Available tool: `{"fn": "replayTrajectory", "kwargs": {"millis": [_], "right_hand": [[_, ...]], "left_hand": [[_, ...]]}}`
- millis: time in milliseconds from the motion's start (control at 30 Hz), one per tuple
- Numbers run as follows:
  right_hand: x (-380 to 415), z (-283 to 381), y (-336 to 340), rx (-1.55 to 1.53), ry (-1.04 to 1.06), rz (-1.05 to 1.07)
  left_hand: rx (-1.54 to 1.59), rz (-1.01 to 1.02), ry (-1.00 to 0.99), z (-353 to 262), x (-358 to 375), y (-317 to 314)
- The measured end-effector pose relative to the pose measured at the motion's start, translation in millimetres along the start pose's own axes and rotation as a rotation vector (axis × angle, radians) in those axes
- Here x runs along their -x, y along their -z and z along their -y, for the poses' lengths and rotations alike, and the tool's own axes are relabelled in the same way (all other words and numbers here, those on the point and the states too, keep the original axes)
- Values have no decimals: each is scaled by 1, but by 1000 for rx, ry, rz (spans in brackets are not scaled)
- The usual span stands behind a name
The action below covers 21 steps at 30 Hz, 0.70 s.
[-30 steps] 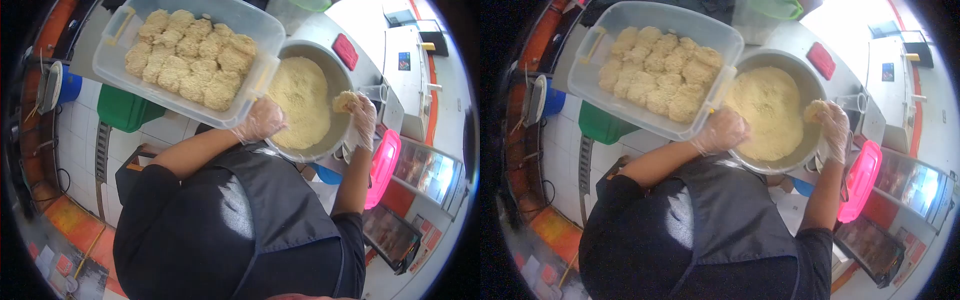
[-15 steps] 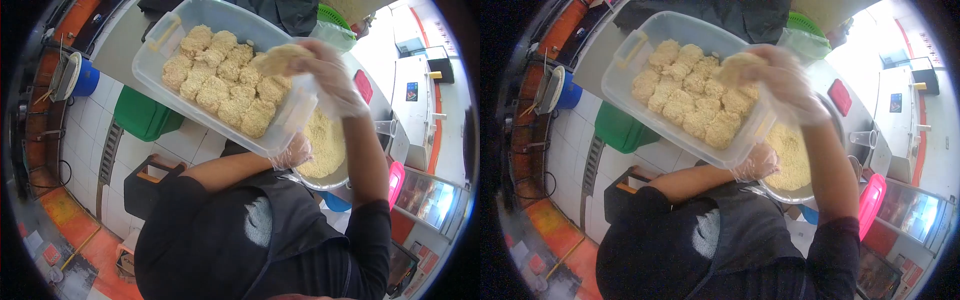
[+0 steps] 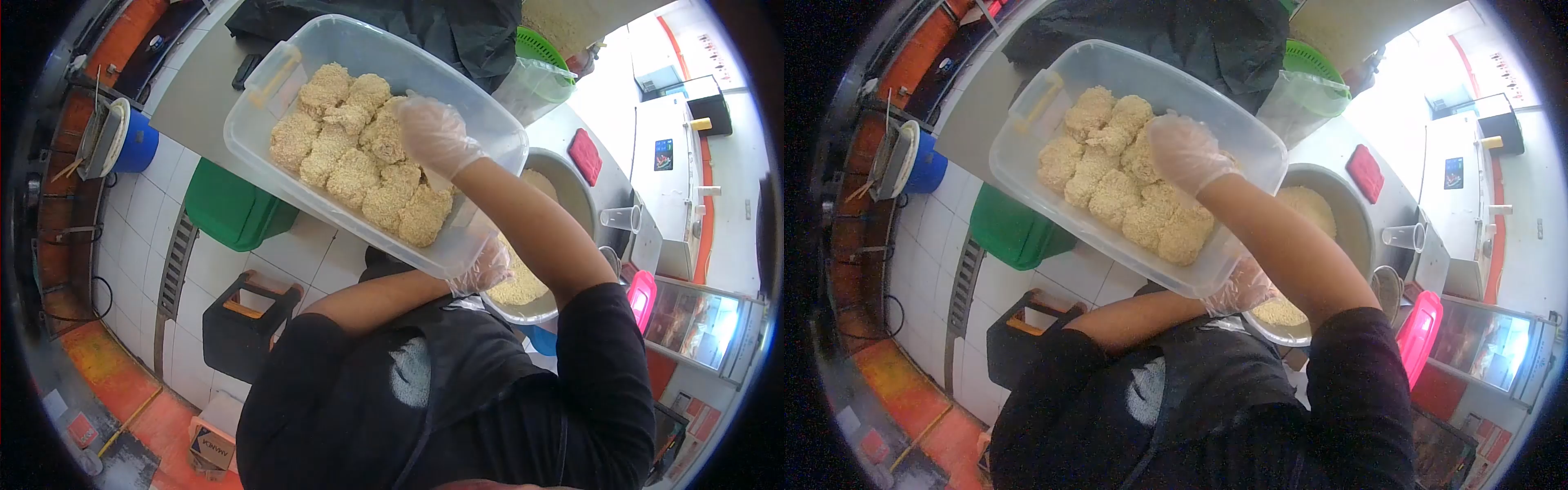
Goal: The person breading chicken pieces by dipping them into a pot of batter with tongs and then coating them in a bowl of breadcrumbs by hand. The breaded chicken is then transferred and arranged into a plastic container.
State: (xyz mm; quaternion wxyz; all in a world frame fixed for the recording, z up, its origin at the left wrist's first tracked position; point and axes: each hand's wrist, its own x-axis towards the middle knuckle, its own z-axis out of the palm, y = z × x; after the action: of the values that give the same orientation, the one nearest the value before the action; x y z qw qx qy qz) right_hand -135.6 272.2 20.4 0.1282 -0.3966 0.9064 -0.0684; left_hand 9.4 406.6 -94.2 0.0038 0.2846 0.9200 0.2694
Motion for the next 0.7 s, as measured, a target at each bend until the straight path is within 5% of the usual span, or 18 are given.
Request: {"fn": "replayTrajectory", "kwargs": {"millis": [33, 100, 167, 267, 300, 500, 700], "right_hand": [[3, 5, -4, 119, 69, 26], [1, 4, -17, 234, 141, 47], [-10, -6, -42, 342, 614, -54], [-7, 0, -36, 497, 705, -45], [-10, 1, -34, 498, 706, -45], [-30, 14, -35, 506, 632, 128], [-36, 13, -45, 268, 611, -167]], "left_hand": [[0, 2, 1, 0, 3, -4], [528, -460, 4, 1, 10, -8], [471, -434, 23, 2, 11, -6], [599, -251, 122, 1, 10, 40], [779, -87, 202, 0, 10, 56], [678, -150, 177, 4, 5, 7], [565, -220, 146, 12, 7, -39]]}}
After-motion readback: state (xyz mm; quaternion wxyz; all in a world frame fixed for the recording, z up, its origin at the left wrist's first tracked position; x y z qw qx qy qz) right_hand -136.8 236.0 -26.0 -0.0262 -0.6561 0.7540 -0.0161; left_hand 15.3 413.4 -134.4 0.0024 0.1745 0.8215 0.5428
